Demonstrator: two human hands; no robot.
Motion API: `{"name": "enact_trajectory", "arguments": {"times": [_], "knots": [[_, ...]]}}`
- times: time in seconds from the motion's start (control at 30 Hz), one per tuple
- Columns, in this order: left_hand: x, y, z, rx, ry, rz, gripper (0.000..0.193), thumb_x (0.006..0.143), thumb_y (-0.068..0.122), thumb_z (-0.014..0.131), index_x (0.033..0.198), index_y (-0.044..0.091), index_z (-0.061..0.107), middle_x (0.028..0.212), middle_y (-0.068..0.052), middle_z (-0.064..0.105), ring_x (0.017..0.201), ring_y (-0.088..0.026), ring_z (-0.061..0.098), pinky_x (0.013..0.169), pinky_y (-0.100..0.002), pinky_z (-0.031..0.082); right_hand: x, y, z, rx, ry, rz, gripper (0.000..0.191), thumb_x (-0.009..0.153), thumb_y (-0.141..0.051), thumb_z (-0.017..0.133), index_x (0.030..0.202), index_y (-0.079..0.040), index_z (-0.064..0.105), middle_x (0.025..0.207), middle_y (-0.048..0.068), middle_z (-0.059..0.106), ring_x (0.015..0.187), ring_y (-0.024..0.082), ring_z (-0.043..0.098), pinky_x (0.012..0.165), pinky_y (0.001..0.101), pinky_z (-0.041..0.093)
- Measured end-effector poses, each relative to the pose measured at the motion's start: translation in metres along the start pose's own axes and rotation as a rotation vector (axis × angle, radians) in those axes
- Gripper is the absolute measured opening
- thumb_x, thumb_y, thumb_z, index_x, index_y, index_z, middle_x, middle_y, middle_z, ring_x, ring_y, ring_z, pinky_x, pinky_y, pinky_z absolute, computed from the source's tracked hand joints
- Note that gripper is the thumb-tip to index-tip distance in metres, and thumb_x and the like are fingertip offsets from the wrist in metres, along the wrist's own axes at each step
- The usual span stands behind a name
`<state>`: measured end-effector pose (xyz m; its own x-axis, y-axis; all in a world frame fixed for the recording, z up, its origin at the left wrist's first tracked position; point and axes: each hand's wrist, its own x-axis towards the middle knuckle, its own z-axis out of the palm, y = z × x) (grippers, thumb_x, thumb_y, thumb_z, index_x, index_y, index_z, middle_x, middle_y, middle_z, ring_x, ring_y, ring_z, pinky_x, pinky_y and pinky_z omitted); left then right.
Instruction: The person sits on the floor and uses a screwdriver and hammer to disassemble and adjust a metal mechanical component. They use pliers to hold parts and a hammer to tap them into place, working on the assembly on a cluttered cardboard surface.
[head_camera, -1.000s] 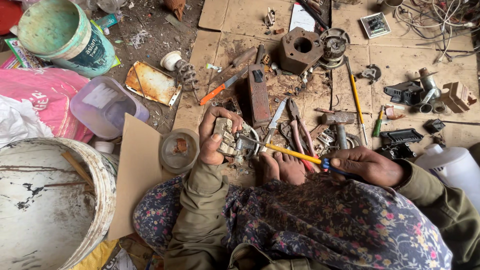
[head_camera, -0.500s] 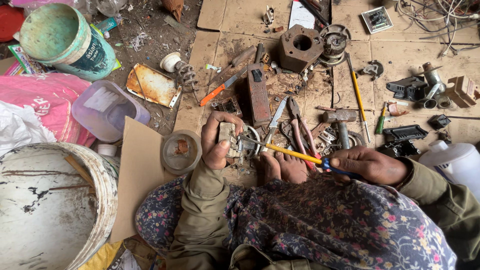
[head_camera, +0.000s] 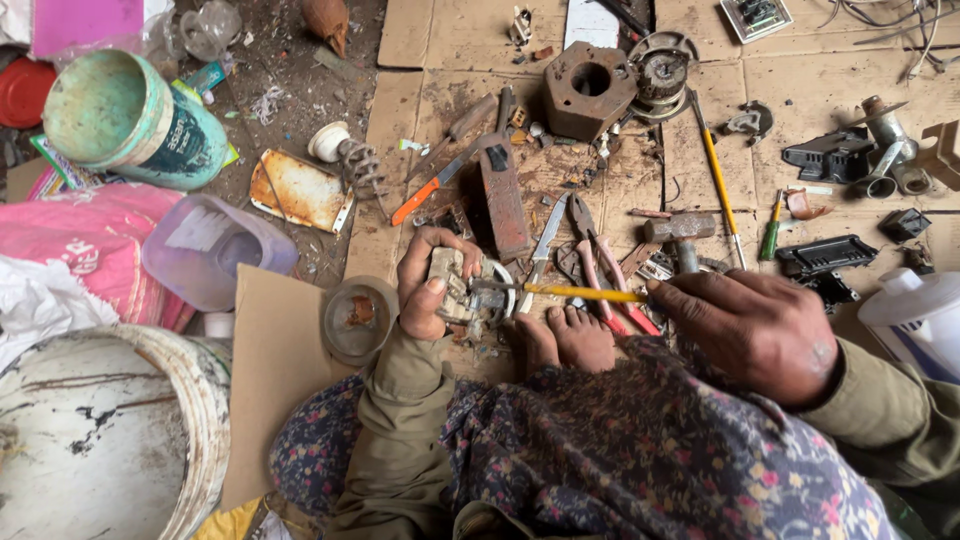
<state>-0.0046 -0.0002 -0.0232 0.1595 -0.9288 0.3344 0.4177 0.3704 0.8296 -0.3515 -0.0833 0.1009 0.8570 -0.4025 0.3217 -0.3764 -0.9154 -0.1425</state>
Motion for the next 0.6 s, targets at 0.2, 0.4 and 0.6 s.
{"name": "enact_trajectory", "arguments": {"times": [0.2, 0.4, 0.6], "knots": [[0.008, -0.002, -0.009, 0.049, -0.057, -0.030, 0.046, 0.096, 0.039, 0.061, 0.119, 0.001, 0.050, 0.092, -0.012, 0.056, 0.092, -0.020, 0.053, 0.089, -0.040, 0.048, -0.007, 0.029, 0.013, 0.901, -0.274, 0.233, 0.037, 0.091, -0.013, 0.067, 0.126, -0.002, 0.067, 0.113, 0.014, 0.077, 0.095, 0.026, 0.074, 0.078, 0.0368, 0.062], [0.017, 0.006, -0.013, 0.108, -0.089, -0.112, 0.048, 0.095, 0.041, 0.061, 0.119, 0.002, 0.049, 0.094, -0.012, 0.055, 0.093, -0.020, 0.054, 0.090, -0.040, 0.048, -0.024, 0.018, 0.043, 0.595, -0.083, 0.186, 0.038, 0.083, -0.016, 0.072, 0.120, -0.007, 0.071, 0.114, 0.013, 0.070, 0.095, 0.027, 0.073, 0.078, 0.0377, 0.061], [0.026, 0.013, -0.014, 0.259, -0.146, -0.153, 0.048, 0.094, 0.045, 0.062, 0.116, 0.003, 0.052, 0.094, -0.011, 0.058, 0.091, -0.018, 0.055, 0.086, -0.038, 0.049, -0.032, 0.036, 0.072, 0.816, -0.356, 0.483, 0.049, 0.084, -0.022, 0.074, 0.130, -0.009, 0.067, 0.083, 0.002, 0.080, 0.058, 0.019, 0.074, 0.055, 0.0336, 0.065]]}}
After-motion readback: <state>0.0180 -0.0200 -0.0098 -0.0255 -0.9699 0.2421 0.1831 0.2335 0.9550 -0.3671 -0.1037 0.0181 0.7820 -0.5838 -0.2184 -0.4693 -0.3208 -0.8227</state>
